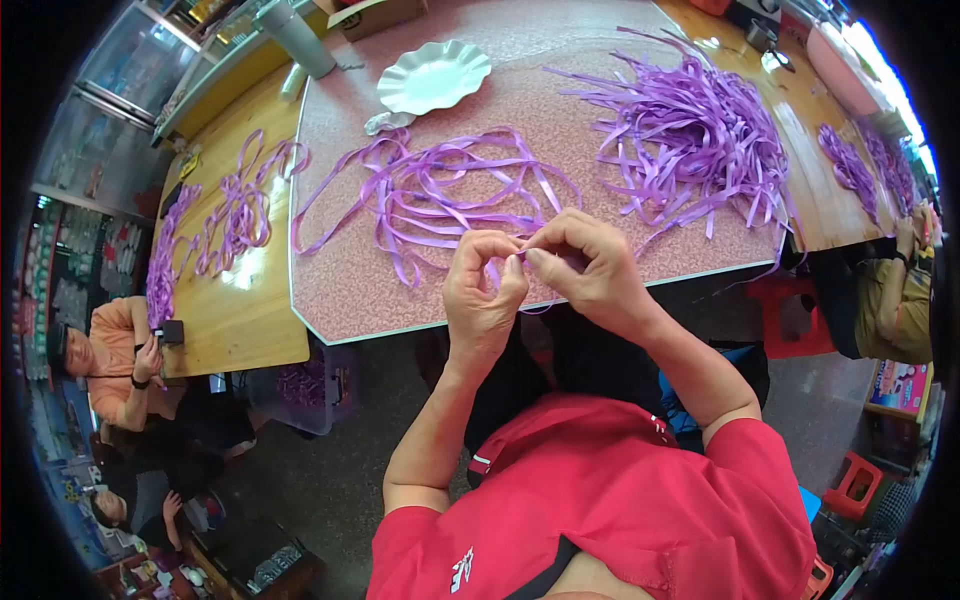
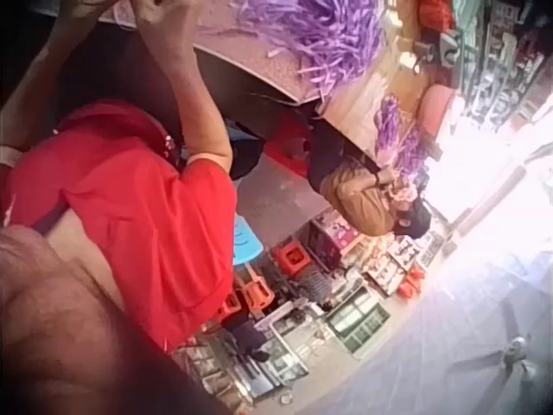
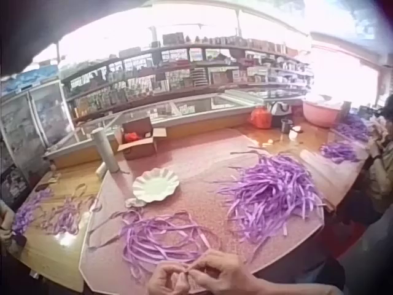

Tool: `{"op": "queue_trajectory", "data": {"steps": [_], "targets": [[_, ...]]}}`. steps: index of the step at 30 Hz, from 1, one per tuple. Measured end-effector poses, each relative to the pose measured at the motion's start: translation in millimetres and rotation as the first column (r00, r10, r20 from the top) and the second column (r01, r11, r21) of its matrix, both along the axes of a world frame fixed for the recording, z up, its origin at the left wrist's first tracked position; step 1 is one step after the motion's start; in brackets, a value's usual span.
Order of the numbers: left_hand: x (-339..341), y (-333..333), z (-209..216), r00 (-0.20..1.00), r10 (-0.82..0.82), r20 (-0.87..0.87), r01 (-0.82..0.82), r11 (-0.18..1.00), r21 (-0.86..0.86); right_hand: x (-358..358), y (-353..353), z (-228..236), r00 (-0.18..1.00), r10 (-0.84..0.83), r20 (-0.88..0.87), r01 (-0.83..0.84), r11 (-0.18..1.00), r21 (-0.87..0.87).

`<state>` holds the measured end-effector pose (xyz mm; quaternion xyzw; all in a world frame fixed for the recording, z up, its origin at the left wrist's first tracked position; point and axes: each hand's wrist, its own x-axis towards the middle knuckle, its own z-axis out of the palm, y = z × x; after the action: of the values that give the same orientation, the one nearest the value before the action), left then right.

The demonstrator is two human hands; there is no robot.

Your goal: Braiding or tying together purple plastic ribbon strips at a workspace table.

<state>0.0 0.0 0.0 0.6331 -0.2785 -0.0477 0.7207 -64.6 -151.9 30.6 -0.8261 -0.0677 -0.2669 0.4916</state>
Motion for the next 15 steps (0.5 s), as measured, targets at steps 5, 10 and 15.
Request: {"op": "queue_trajectory", "data": {"steps": [5,10,15], "targets": [[-6,-1,0,0.952,0.129,0.276,-0.134,0.991,-0.004,-6,2,11,0.810,0.432,-0.397,0.094,0.573,0.814],[-6,-1,2,0.885,0.195,0.422,-0.218,0.976,0.007,-6,-4,5,0.760,0.575,-0.303,0.146,0.303,0.942],[4,3,12,0.682,0.176,0.710,-0.286,0.957,0.038,-8,-6,8,0.745,0.635,-0.205,0.116,0.180,0.977]]}}
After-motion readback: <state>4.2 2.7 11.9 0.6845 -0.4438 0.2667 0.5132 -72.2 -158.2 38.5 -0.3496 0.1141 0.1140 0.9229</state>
